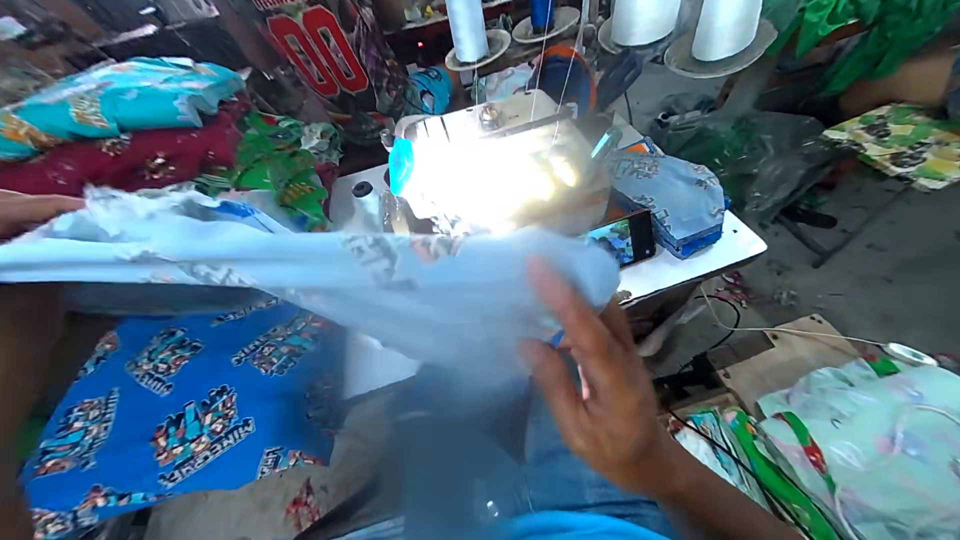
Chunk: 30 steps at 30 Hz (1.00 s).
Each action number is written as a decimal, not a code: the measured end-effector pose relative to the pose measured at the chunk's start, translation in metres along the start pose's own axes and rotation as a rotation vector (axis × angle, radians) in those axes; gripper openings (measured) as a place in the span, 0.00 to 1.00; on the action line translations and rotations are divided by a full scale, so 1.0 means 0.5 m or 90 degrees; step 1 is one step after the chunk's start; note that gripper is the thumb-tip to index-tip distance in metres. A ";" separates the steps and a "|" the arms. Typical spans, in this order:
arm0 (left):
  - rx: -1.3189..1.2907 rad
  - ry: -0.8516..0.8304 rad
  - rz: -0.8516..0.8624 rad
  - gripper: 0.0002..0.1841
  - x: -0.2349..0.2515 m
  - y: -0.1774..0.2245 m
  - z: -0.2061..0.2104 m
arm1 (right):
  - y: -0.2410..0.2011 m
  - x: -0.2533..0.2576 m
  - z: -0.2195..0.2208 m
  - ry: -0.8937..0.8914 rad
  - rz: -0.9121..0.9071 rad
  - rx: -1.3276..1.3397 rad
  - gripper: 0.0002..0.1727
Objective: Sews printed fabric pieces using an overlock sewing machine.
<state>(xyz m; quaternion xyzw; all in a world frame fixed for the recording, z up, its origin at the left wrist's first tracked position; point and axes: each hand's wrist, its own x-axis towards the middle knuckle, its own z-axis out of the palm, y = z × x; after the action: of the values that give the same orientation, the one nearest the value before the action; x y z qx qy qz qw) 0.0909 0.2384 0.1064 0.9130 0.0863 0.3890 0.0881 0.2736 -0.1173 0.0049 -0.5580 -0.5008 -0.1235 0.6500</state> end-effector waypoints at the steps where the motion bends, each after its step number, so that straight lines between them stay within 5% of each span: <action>1: 0.028 0.005 -0.030 0.14 -0.019 0.000 0.011 | -0.005 -0.019 0.015 -0.021 0.003 0.010 0.23; 5: 0.147 -0.199 -0.079 0.12 -0.169 -0.115 -0.011 | -0.009 -0.136 0.083 -0.161 0.009 0.077 0.18; 11: 0.290 -0.416 -0.339 0.19 -0.295 -0.033 -0.041 | 0.021 -0.244 0.089 -0.454 0.076 0.284 0.16; 15: 0.208 -0.383 -0.300 0.14 -0.287 0.023 -0.007 | 0.130 -0.280 0.100 -0.457 0.257 0.185 0.16; 20: 0.012 -0.277 -0.133 0.14 -0.212 0.042 0.137 | 0.226 -0.271 0.169 -0.434 0.465 0.165 0.30; 25: 0.009 -0.369 -0.159 0.21 -0.172 0.001 0.275 | 0.251 -0.236 0.259 -0.437 0.693 0.284 0.38; 27: -0.016 -0.428 -0.204 0.29 -0.164 -0.010 0.303 | 0.255 -0.243 0.282 -0.439 0.716 0.362 0.35; 30: -0.057 -0.463 -0.197 0.22 -0.155 0.000 0.313 | 0.241 -0.248 0.281 -0.451 0.711 0.472 0.23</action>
<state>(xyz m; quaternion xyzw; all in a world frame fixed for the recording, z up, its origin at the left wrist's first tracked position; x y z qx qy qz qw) 0.1513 0.2062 -0.0542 0.9625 0.1691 0.0261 0.2106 0.2301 -0.0059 -0.1829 -0.4802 -0.3317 0.5870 0.5611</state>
